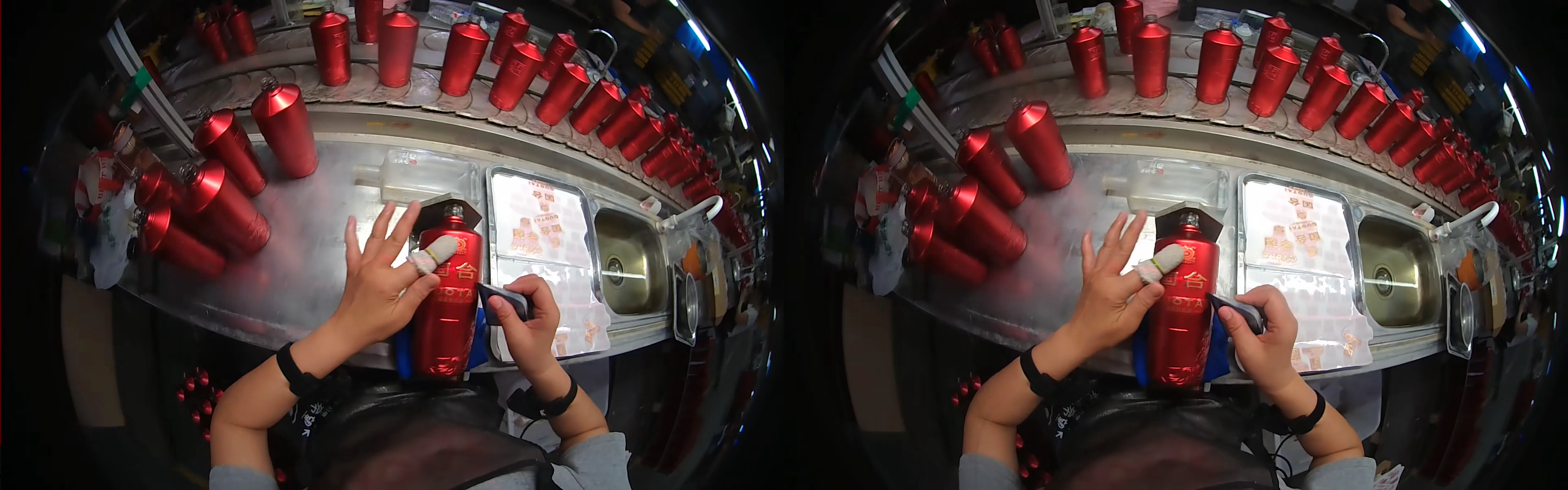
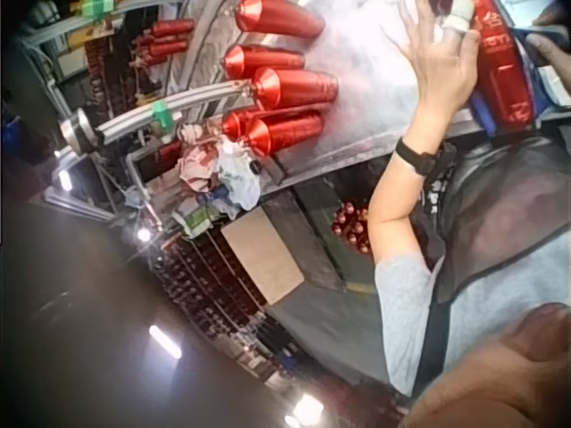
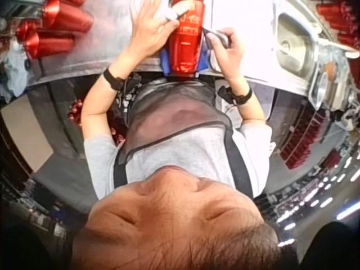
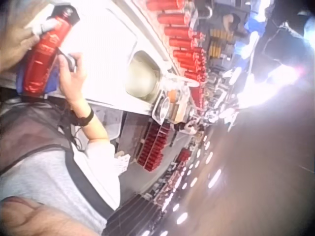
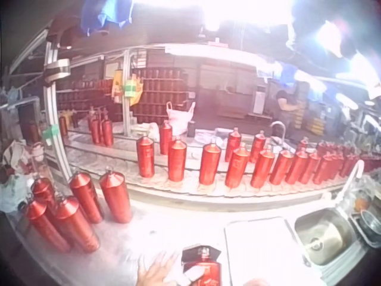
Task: The person picks up red bottles from the floor and places them on a metal workbench. The person then picks up a bottle from the conveyor line, wipes the surface with a cloth, and applies a gold label to the front of the bottle.
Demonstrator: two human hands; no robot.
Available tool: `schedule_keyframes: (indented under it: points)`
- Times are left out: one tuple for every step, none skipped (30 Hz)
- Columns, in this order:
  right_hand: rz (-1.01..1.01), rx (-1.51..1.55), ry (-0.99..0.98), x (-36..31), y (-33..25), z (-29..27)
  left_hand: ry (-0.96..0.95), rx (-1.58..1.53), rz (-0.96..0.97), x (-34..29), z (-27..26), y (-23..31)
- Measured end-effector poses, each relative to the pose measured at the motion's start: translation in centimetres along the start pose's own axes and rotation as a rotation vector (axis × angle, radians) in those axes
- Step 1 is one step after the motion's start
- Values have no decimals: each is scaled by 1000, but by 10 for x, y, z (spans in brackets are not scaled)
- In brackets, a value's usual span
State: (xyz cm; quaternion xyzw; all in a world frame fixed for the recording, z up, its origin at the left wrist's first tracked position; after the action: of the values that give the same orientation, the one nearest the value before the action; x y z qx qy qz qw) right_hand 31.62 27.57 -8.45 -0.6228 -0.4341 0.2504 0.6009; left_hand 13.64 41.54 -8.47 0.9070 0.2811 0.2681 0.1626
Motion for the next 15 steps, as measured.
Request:
schedule_keyframes:
  points:
    - [-27, -10, 14, 2, 2, 1, -16, 29, 38, 2, 1, 0]
    - [-58, -22, 27, 4, 5, 0, -12, 24, 33, 4, 1, 2]
    - [-57, -29, 21, 7, 5, -1, -32, 32, 83, 7, 1, 8]
    - [-55, -49, 24, 10, 5, -1, -51, 39, 132, 9, 2, 12]
    - [-53, -72, 32, 12, 2, 1, -45, 39, 145, 11, 1, 13]
    - [-52, -80, 29, 13, -1, 4, -41, 31, 142, 10, -2, 10]
    - [20, -60, 42, 15, -2, 7, -40, 57, 164, 10, -6, 9]
    - [92, -40, 53, 16, -2, 9, -40, 82, 184, 9, -9, 8]
    - [94, -48, 47, 17, -6, 12, -35, 76, 177, 6, -10, 5]
    - [107, -41, 44, 18, -9, 14, -52, 61, 198, 0, -12, 3]
    - [118, -32, 41, 20, -11, 16, -67, 49, 219, -4, -13, 2]
    - [116, -36, 35, 21, -12, 18, -62, 47, 214, -7, -14, 1]
    - [71, -61, 40, 23, -13, 19, -44, 29, 184, -10, -15, 0]
    - [28, -86, 47, 24, -14, 18, -30, 7, 154, -14, -15, 0]
    - [30, -91, 45, 27, -16, 19, -29, 2, 152, -19, -14, -2]
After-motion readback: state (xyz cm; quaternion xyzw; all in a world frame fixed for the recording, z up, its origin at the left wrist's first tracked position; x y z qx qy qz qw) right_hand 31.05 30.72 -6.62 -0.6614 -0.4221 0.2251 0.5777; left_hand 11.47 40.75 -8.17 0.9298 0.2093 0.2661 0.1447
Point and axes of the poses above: each hand's wrist, its own x-axis towards the middle knuckle, its own z-axis out of the palm, y = z × x, the point moved 3 cm from there along x, towards the middle knuckle, and after that the axes turned 7 degrees about x, right-handed, at the moved point
